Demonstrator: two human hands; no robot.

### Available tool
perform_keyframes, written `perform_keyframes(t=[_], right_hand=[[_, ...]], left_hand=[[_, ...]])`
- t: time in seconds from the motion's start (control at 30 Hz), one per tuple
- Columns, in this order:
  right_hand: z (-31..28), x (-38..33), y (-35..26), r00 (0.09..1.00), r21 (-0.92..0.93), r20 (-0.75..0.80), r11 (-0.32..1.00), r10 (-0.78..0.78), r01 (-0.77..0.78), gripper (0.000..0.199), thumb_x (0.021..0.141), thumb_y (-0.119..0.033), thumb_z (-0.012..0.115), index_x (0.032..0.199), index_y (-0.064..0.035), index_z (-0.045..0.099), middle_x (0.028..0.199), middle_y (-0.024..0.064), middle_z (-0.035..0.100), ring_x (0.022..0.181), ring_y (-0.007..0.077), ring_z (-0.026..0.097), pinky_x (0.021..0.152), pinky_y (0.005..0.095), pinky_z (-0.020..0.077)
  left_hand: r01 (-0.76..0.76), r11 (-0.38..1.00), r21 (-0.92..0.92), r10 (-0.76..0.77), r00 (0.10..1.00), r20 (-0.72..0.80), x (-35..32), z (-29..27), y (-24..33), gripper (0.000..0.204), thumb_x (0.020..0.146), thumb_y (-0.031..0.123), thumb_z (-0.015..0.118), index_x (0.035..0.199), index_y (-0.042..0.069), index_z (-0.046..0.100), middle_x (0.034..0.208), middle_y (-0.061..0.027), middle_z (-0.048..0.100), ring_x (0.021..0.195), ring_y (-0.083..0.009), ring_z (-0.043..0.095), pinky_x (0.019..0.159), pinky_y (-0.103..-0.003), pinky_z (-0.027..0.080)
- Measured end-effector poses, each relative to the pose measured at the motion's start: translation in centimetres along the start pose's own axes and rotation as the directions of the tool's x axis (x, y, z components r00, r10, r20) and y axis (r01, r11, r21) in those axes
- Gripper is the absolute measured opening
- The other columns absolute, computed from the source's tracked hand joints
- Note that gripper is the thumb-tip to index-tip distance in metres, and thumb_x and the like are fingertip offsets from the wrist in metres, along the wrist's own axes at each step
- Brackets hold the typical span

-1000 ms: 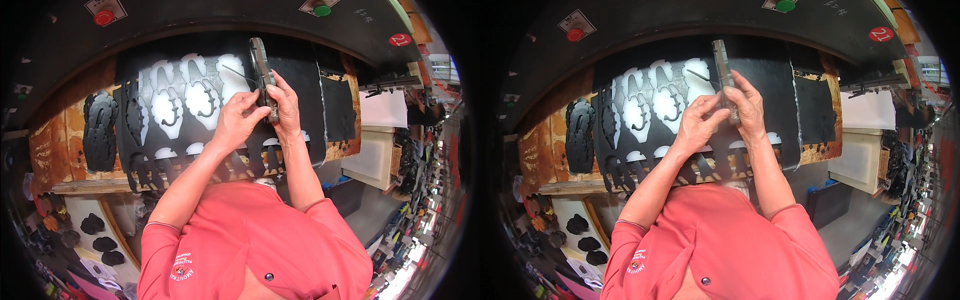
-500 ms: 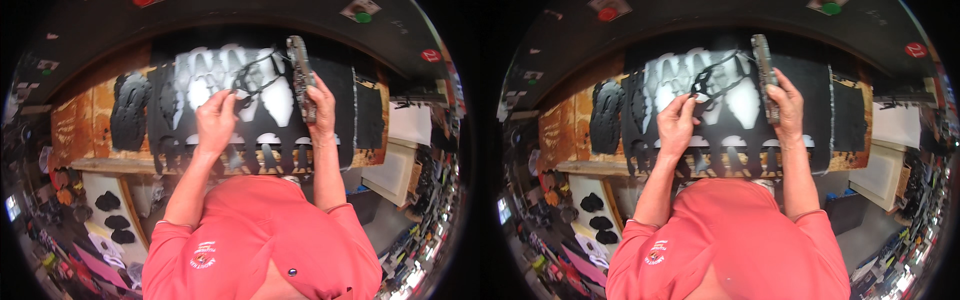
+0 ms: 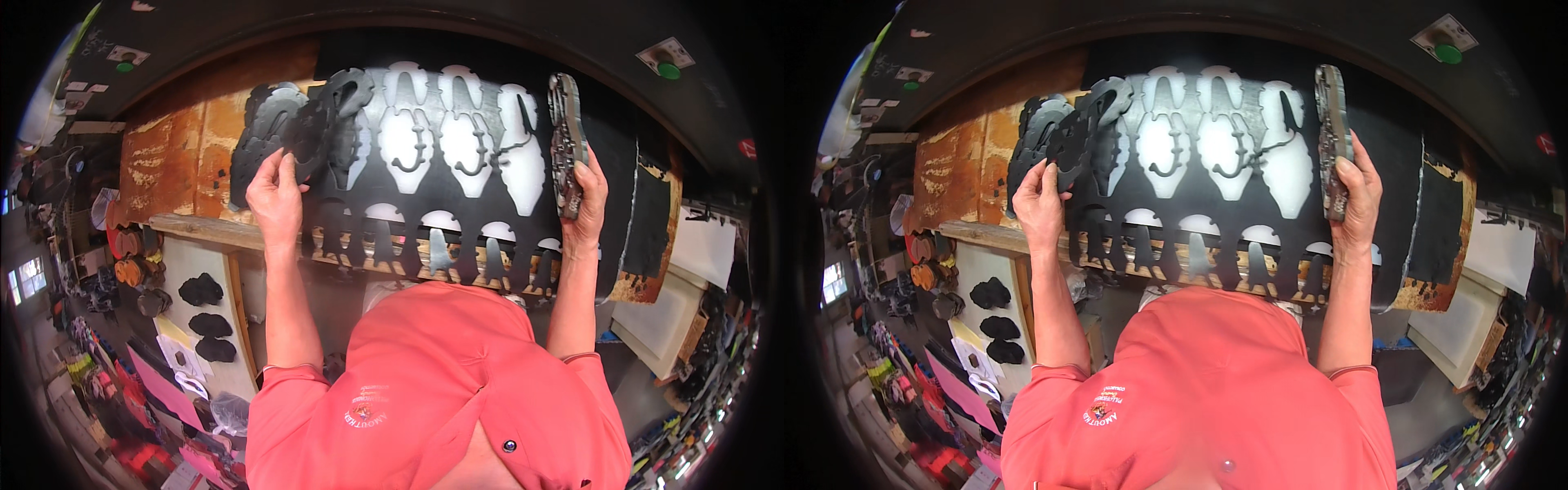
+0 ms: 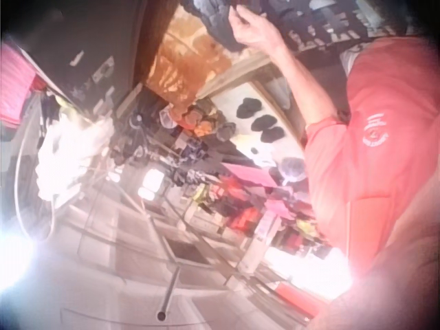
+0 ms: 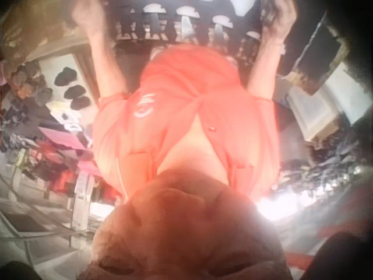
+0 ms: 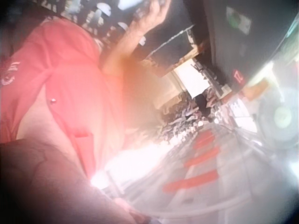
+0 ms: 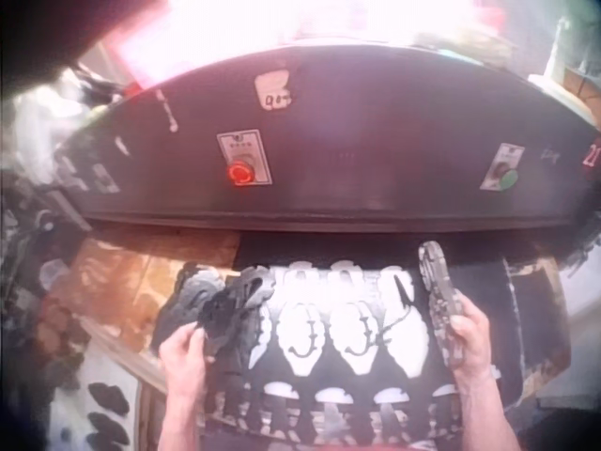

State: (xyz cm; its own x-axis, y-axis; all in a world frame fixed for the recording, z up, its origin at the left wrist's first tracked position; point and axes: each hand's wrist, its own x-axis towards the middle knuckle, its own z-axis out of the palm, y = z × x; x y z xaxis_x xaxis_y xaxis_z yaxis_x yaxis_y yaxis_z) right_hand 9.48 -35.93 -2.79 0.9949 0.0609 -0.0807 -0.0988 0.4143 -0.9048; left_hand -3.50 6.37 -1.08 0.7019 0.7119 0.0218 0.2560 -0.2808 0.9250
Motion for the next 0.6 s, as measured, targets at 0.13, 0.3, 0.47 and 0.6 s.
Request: perform_keyframes(t=[0.13,0.3,0.47,0.6], right_hand=[[-0.1,0.1,0.2,1.0,0.003,0.012,1.0,0.0,0.0,0.065,0.094,-0.014,0.072,0.152,0.0086,0.053,0.128,0.0131,0.073,0.108,0.0148,0.072,0.1,0.0272,0.0559],[-0.2,-0.1,0.3,1.0,-0.027,0.016,0.999,-0.017,0.017,0.067,0.092,-0.015,0.074,0.152,0.0086,0.053,0.131,0.0128,0.071,0.112,0.0159,0.069,0.101,0.0281,0.0539],[0.3,-0.3,0.4,1.0,-0.021,-0.004,0.999,-0.029,0.029,0.067,0.092,-0.017,0.078,0.15,0.0067,0.056,0.125,0.0098,0.071,0.108,0.0129,0.068,0.097,0.0265,0.0533],[0.7,-0.5,-0.5,0.999,0.036,0.04,0.999,-0.014,0.013,0.065,0.091,-0.015,0.079,0.148,0.0077,0.057,0.123,0.0096,0.071,0.104,0.0117,0.067,0.092,0.0234,0.0522]], left_hand=[[0.032,0.999,0.018,-0.03,0.994,-0.103,0.9,-3.1,-1.5,0.031,0.106,0.014,0.067,0.129,-0.007,0.072,0.108,-0.0095,0.077,0.08,-0.0103,0.069,0.061,-0.026,0.061],[-0.126,0.843,0.523,0.26,0.946,-0.191,0.9,-5.3,-2.3,0.035,0.108,0.02,0.064,0.133,-0.004,0.072,0.12,-0.0183,0.077,0.1,-0.0295,0.075,0.09,-0.04,0.06],[-0.378,0.795,0.475,0.463,0.883,-0.072,-1.7,0.6,2.3,0.031,0.105,0.014,0.065,0.132,0.0,0.073,0.13,-0.0192,0.072,0.122,-0.0332,0.067,0.107,-0.042,0.051],[-0.621,0.782,0.054,0.535,0.712,0.454,-7.1,10.8,4.6,0.049,0.1,0.021,0.073,0.145,0.004,0.064,0.151,-0.0211,0.061,0.144,-0.0383,0.054,0.121,-0.05,0.041]])
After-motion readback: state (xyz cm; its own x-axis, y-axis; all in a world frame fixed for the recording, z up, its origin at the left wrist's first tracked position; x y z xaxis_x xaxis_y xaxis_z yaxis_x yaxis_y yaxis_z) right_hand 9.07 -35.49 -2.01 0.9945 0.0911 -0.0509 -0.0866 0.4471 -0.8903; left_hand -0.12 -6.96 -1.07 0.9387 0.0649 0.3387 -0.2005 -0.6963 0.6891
